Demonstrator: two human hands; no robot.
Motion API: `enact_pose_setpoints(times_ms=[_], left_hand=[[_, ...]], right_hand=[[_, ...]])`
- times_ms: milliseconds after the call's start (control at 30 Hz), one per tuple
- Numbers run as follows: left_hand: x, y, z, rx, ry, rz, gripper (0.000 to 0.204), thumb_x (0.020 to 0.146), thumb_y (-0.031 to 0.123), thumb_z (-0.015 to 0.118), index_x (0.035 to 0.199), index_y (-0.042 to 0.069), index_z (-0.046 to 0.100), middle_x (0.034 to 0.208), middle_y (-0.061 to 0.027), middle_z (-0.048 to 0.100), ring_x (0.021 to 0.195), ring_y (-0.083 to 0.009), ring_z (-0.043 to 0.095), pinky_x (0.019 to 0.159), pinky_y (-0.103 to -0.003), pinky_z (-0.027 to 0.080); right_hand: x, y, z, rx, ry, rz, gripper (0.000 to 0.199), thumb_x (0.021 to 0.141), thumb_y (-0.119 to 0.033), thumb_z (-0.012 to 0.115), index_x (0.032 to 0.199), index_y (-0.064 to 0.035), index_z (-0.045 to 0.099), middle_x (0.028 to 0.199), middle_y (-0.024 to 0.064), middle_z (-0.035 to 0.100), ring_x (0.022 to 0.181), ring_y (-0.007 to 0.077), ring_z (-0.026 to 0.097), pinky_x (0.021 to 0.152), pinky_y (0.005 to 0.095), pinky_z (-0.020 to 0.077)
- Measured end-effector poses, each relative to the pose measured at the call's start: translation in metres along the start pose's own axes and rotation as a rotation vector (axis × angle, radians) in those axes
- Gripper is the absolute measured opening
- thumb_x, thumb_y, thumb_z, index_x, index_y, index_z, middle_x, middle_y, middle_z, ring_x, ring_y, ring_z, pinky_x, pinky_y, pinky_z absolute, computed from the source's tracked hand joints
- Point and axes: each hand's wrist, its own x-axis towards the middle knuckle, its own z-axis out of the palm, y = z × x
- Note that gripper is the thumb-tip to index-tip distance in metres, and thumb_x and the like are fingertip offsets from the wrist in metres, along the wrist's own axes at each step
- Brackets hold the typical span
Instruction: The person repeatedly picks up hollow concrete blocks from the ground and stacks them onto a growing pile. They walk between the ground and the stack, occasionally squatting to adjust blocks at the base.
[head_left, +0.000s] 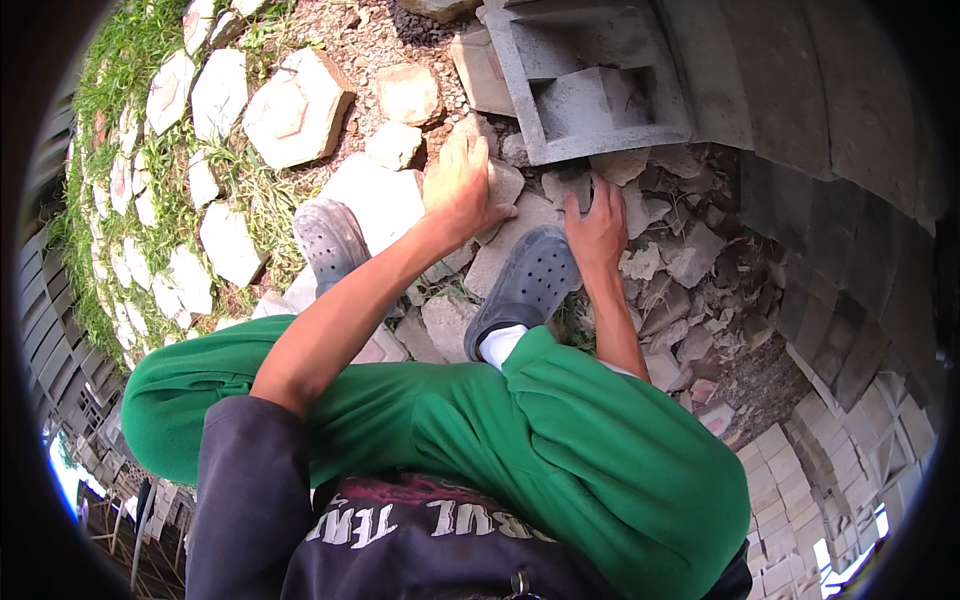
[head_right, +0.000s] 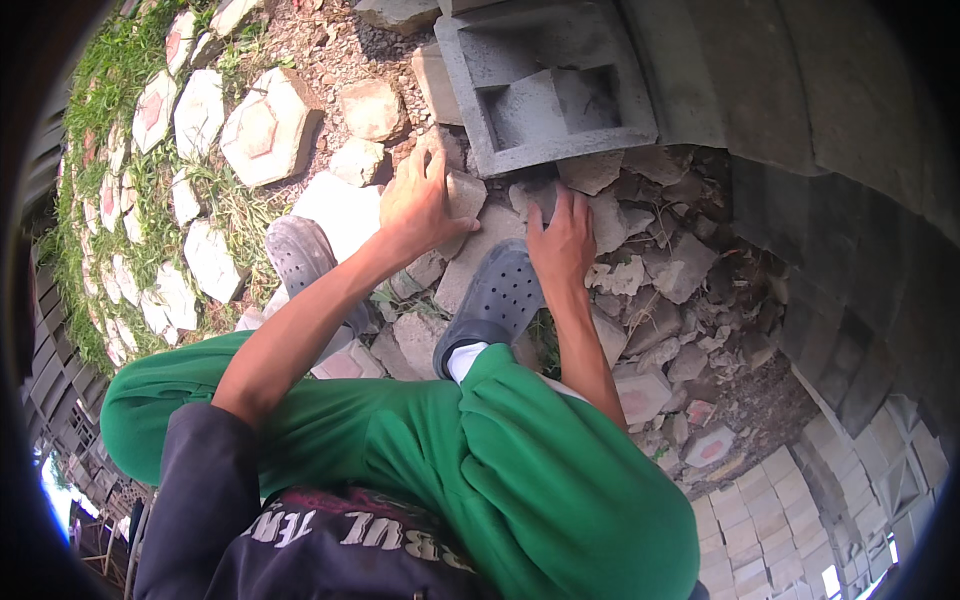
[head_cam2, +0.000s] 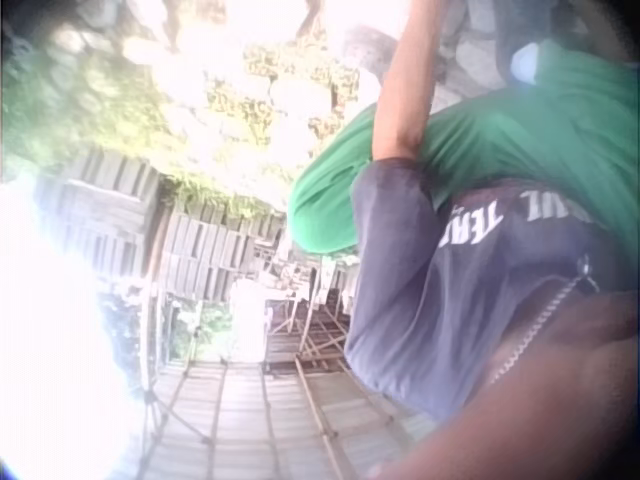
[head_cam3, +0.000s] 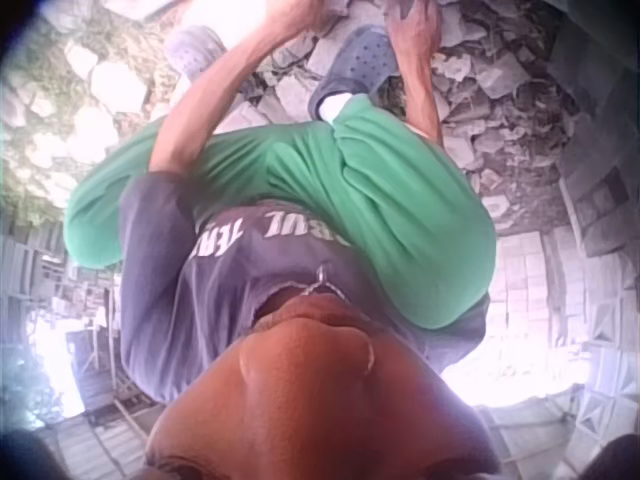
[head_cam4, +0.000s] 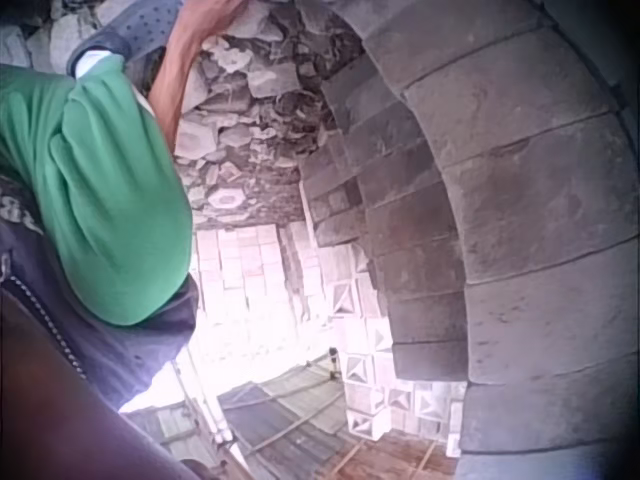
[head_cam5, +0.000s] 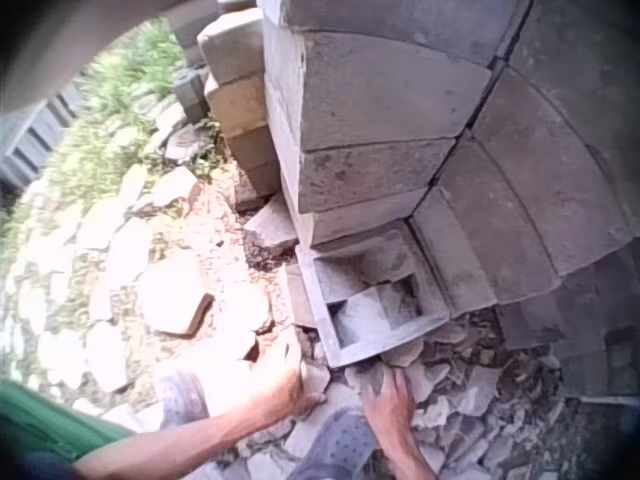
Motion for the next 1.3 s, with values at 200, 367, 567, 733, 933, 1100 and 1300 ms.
enact_pose_setpoints(times_ms=[200,367,567,733,933,1100,1300], left_hand=[[-0.018,0.016,0.019,-0.020,-0.013,-0.151,0.109,0.062,0.035,0.082,0.145,0.003,0.020,0.144,-0.0278,0.024,0.129,-0.0403,0.035,0.103,-0.045,0.036],[-0.020,0.008,0.030,-0.092,0.019,-0.087,0.104,0.060,0.031,0.082,0.141,0.002,0.026,0.142,-0.0284,0.027,0.125,-0.0409,0.038,0.098,-0.046,0.040],[-0.018,0.005,-0.009,-0.015,-0.173,-0.096,0.092,0.054,0.033,0.085,0.128,0.001,0.039,0.124,-0.0231,0.041,0.114,-0.0375,0.046,0.091,-0.045,0.044],[-0.030,-0.001,-0.003,0.254,-0.294,0.032,0.087,0.055,0.037,0.083,0.123,0.002,0.042,0.115,-0.0188,0.045,0.111,-0.0339,0.049,0.089,-0.044,0.045],[-0.053,-0.024,0.027,0.295,-0.157,0.157,0.094,0.058,0.043,0.082,0.129,0.000,0.039,0.120,-0.0206,0.046,0.111,-0.0339,0.049,0.088,-0.044,0.045],[-0.030,-0.011,0.005,0.061,-0.088,0.161,0.083,0.068,0.037,0.077,0.131,-0.002,0.040,0.118,-0.0224,0.049,0.112,-0.0350,0.049,0.088,-0.045,0.045],[0.044,-0.008,0.029,-0.236,0.045,0.176,0.049,0.077,0.024,0.068,0.115,-0.002,0.050,0.113,-0.0198,0.052,0.107,-0.0341,0.052,0.089,-0.046,0.045]], right_hand=[[0.009,-0.019,0.002,-0.294,-0.183,-0.107,0.054,0.072,-0.016,0.070,0.122,-0.0041,0.052,0.118,0.0171,0.050,0.107,0.0328,0.049,0.086,0.0434,0.0422],[0.014,-0.015,0.004,-0.420,-0.286,-0.309,0.058,0.065,-0.007,0.069,0.120,-0.0041,0.053,0.116,0.0137,0.051,0.107,0.0289,0.048,0.084,0.0406,0.0395],[0.023,-0.003,0.001,-0.566,-0.322,-0.476,0.054,0.062,-0.009,0.070,0.114,-0.0070,0.056,0.112,0.0090,0.054,0.103,0.0267,0.051,0.084,0.0401,0.0397],[0.026,0.003,-0.006,-0.531,-0.274,-0.594,0.053,0.062,-0.017,0.075,0.109,-0.0072,0.055,0.110,0.0097,0.055,0.100,0.0281,0.051,0.084,0.0399,0.0401],[0.027,0.022,-0.023,-0.315,-0.187,-0.638,0.034,0.070,-0.017,0.070,0.100,-0.0070,0.056,0.111,0.0084,0.057,0.101,0.0260,0.052,0.081,0.0388,0.0410],[0.016,0.032,-0.019,-0.297,-0.184,-0.593,0.036,0.072,-0.016,0.069,0.104,-0.0061,0.055,0.110,0.0091,0.058,0.100,0.0271,0.053,0.082,0.0400,0.0412],[0.016,0.018,-0.007,-0.359,-0.234,-0.488,0.044,0.073,-0.018,0.070,0.112,-0.0058,0.054,0.102,0.0117,0.059,0.094,0.0292,0.056,0.080,0.0406,0.0451]])
